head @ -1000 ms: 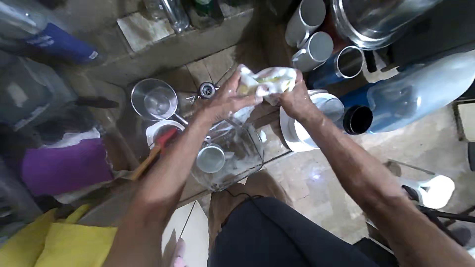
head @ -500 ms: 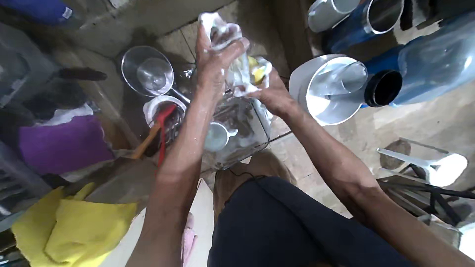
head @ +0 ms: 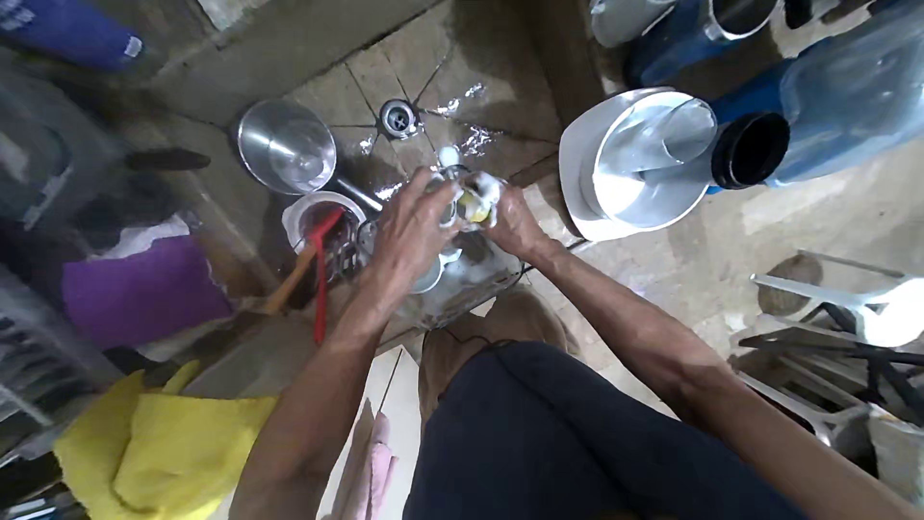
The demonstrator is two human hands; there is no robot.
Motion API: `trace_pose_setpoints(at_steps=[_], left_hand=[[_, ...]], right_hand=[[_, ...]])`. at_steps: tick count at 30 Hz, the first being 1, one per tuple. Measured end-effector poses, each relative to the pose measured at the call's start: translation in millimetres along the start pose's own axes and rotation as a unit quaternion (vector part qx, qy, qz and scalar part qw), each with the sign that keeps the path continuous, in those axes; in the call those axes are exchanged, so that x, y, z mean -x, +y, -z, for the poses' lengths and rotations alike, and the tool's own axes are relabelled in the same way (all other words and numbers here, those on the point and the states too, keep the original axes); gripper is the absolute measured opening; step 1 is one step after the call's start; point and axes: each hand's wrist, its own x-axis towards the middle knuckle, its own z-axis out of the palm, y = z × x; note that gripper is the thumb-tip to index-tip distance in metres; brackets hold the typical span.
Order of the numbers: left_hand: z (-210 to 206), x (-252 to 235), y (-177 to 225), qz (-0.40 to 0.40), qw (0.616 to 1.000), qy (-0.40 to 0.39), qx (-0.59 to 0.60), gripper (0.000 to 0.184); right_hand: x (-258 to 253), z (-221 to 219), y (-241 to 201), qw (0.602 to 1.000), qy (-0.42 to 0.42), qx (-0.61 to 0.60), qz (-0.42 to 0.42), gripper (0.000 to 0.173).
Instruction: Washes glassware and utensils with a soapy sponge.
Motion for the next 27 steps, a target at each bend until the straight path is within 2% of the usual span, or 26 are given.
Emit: trace_pose_setpoints(at_steps=[5, 10, 15, 17, 21, 27], left_hand=[[-8, 6, -3, -0.021, 1.000, -0.013, -0.018, 0.037], [-21, 12, 6, -0.082, 0.995, -0.038, -0.046, 0.036], [-35, 15, 18, -0.155, 0.985, -0.059, -0.046, 0.034], [-37, 19, 21, -0.171, 0.981, -0.064, -0.058, 0.033], [-40, 24, 22, -0.190, 0.978, -0.064, -0.061, 0.031], [-44, 26, 20, -0.244, 0.962, -0.107, -0.054, 0.034]], right_hand=[[8, 3, 2, 1.000, 0.007, 0.008, -0.022, 0.042], [21, 14, 4, 0.991, 0.086, -0.077, -0.067, 0.042], [25, 35, 3, 0.959, 0.159, -0.178, -0.154, 0.046], [27, 36, 4, 0.951, 0.175, -0.199, -0.157, 0.048], [31, 35, 8, 0.948, 0.188, -0.201, -0.160, 0.047], [35, 30, 6, 0.955, 0.193, -0.153, -0.166, 0.050]])
